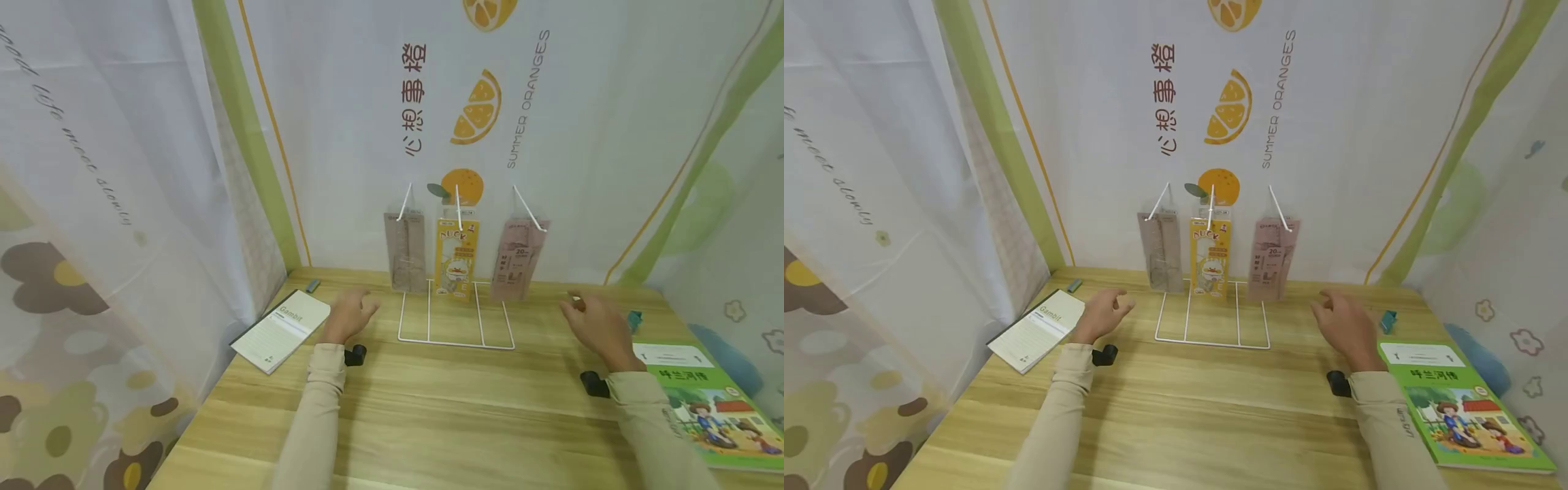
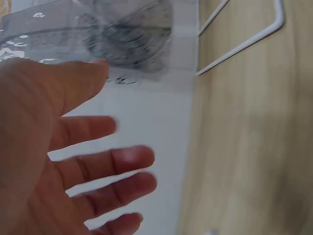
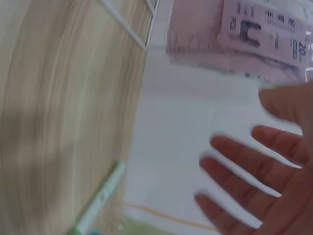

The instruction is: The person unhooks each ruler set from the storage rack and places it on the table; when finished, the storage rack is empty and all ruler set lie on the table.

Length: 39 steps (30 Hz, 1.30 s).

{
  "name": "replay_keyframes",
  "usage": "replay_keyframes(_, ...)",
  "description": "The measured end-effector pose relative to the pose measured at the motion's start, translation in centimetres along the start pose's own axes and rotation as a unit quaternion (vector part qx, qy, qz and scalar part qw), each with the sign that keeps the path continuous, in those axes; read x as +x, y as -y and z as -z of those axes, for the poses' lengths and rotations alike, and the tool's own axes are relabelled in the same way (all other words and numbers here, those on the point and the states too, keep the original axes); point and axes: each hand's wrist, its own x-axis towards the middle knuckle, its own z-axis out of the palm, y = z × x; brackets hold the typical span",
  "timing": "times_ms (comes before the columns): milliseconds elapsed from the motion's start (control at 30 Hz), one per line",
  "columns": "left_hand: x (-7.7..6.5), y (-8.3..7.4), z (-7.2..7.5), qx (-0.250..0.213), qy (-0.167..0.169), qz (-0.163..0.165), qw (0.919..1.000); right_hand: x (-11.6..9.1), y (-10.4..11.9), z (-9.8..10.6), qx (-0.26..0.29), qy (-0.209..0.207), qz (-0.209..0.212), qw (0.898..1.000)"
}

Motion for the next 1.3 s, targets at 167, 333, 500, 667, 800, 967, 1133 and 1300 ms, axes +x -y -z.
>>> replay_keyframes(167, -0.3, 0.4, -2.9, -0.075, 0.068, -0.014, 0.9948, 0.6, 1.1, -1.5, 0.050, -0.039, -0.028, 0.998)
replay_keyframes(333, -0.2, 0.2, -5.3, -0.100, 0.105, -0.009, 0.9894, 1.8, 2.2, -3.0, 0.132, -0.041, -0.096, 0.986)
replay_keyframes(500, 0.0, 0.0, -6.8, -0.105, 0.116, 0.013, 0.9876, 3.7, 3.3, -3.9, 0.211, -0.070, -0.131, 0.966)
replay_keyframes(667, -0.3, 0.0, -7.6, -0.105, 0.114, 0.047, 0.9868, 5.2, 3.9, -4.1, 0.304, -0.067, -0.141, 0.940)
replay_keyframes(800, -0.1, -0.1, -8.0, -0.084, 0.101, 0.044, 0.9904, 6.0, 4.2, -3.6, 0.364, -0.055, -0.143, 0.919)
replay_keyframes(967, -0.1, -0.3, -8.3, -0.064, 0.096, 0.049, 0.9921, 6.6, 4.4, -3.4, 0.397, -0.066, -0.141, 0.905)
replay_keyframes(1133, -0.1, -0.4, -8.3, -0.060, 0.091, 0.050, 0.9928, 6.7, 4.6, -3.5, 0.400, -0.088, -0.121, 0.904)
replay_keyframes(1300, 0.0, -0.3, -8.3, -0.055, 0.086, 0.048, 0.9936, 6.4, 4.3, -3.5, 0.412, -0.092, -0.076, 0.903)
